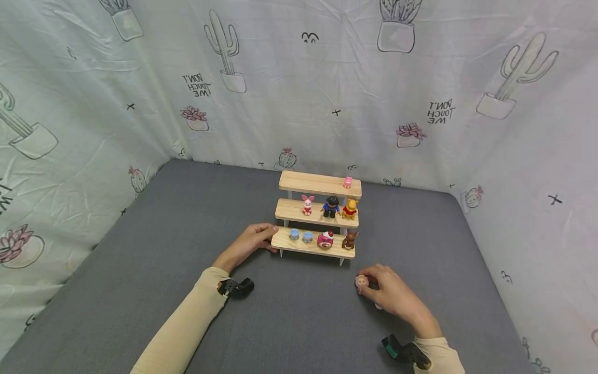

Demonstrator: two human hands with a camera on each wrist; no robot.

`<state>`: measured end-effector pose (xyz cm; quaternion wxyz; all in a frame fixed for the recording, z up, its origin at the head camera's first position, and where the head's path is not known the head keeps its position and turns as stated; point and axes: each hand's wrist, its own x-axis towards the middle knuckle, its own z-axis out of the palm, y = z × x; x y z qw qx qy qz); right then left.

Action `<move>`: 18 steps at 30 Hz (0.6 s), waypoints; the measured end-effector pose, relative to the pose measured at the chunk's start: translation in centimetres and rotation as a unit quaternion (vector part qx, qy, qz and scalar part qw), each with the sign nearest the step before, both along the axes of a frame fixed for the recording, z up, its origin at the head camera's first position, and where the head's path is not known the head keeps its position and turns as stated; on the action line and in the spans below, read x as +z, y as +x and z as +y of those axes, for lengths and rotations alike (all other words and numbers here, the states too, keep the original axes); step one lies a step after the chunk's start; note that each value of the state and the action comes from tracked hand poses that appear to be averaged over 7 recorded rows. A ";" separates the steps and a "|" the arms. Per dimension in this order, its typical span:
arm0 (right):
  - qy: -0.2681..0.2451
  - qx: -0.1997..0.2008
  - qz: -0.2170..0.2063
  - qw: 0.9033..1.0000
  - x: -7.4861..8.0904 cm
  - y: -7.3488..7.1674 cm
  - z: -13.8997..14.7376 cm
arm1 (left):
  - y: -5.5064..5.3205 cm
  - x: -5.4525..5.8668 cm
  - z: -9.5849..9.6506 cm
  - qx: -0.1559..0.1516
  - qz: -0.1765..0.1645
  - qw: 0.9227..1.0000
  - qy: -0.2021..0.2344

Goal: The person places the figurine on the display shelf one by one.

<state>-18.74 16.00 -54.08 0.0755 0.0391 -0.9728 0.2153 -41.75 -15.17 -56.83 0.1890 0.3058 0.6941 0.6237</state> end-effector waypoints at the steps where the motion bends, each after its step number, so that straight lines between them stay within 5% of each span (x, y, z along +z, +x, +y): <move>1: 0.002 -0.002 0.004 1.000 0.0 0.0 0.0 | 0.0 0.0 0.0 0.000 -0.001 1.000 0.001; 18: -0.042 -0.007 0.037 0.998 1.1 0.0 -0.7 | -0.1 0.1 -0.1 -0.005 -0.003 1.000 0.007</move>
